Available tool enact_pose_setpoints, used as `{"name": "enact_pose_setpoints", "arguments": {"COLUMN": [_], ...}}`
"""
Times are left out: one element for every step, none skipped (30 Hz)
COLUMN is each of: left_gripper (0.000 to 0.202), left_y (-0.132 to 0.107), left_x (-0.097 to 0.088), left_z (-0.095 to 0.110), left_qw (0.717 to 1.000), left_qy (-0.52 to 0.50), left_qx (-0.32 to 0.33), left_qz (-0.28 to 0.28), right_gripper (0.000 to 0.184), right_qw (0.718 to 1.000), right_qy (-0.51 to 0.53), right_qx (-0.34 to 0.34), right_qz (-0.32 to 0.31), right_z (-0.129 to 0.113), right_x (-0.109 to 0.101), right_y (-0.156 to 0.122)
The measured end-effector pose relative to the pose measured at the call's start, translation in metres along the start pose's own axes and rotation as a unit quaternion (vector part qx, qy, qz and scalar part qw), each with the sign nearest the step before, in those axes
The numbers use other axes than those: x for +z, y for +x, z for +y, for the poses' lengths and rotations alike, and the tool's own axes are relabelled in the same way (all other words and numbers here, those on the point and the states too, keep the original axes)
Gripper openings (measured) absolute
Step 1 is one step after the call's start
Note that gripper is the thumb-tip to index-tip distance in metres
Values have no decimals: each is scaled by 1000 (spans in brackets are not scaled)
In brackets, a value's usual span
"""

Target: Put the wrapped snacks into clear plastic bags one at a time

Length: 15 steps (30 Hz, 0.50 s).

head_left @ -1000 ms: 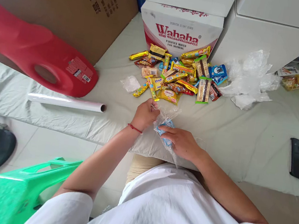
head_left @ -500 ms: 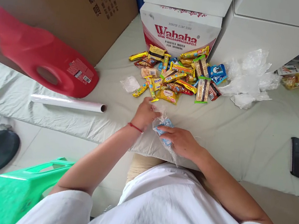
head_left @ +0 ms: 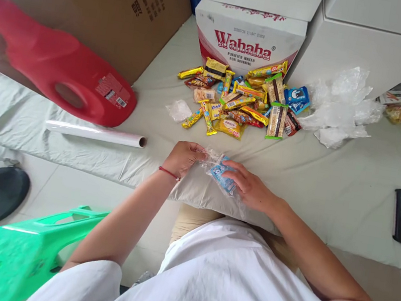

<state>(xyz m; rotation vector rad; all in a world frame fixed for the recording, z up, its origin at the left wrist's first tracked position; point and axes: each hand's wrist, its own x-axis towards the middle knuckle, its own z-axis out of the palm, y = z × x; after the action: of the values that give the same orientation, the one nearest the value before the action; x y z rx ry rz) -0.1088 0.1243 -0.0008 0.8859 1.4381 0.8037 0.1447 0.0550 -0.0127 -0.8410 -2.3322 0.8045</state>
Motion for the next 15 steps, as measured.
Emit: {"name": "enact_pose_setpoints", "arguments": {"left_gripper": [39,37,35,32,29,25,21,17,14,11,10,11,14,18,23], "left_y": [0,0,-1,-3,-7,-12,-19,-28,-37,-47,-56,-64,-70,-73,-75], "left_x": [0,1,2,2,3,5,7,10,15,20,26,33,39,44,49], "left_z": [0,1,1,2,4,6,8,11,14,15,16,16,14,11,8], "left_qw": [1000,1000,999,999,998,997,994,989,981,971,959,946,935,928,927], "left_qy": [-7,-15,-20,-23,-21,-14,0,23,56,99,146,191,227,249,256], "left_qx": [10,18,24,29,38,55,80,115,155,196,232,258,273,276,270], "left_qz": [4,11,19,30,44,61,80,95,101,92,69,35,2,-26,-47], "right_gripper": [72,72,72,71,69,66,64,62,60,58,56,54,51,48,46], "right_qw": [1000,1000,1000,999,999,999,999,998,998,998,998,997,997,997,996], "right_qy": [2,1,-3,-8,-14,-18,-22,-25,-27,-29,-30,-29,-26,-21,-13], "right_qx": [7,16,23,28,32,37,42,46,51,55,59,65,72,78,83], "right_qz": [15,22,21,14,4,-7,-15,-19,-19,-17,-14,-11,-8,-5,-2], "right_z": [0,0,-1,-1,-2,-2,-3,-4,-5,-6,-7,-8,-9,-9,-9], "right_x": [1,2,2,2,2,2,2,2,3,4,5,7,8,8,8], "right_y": [-2,-3,-3,-3,-3,-2,-1,1,3,4,6,7,8,9,8]}}
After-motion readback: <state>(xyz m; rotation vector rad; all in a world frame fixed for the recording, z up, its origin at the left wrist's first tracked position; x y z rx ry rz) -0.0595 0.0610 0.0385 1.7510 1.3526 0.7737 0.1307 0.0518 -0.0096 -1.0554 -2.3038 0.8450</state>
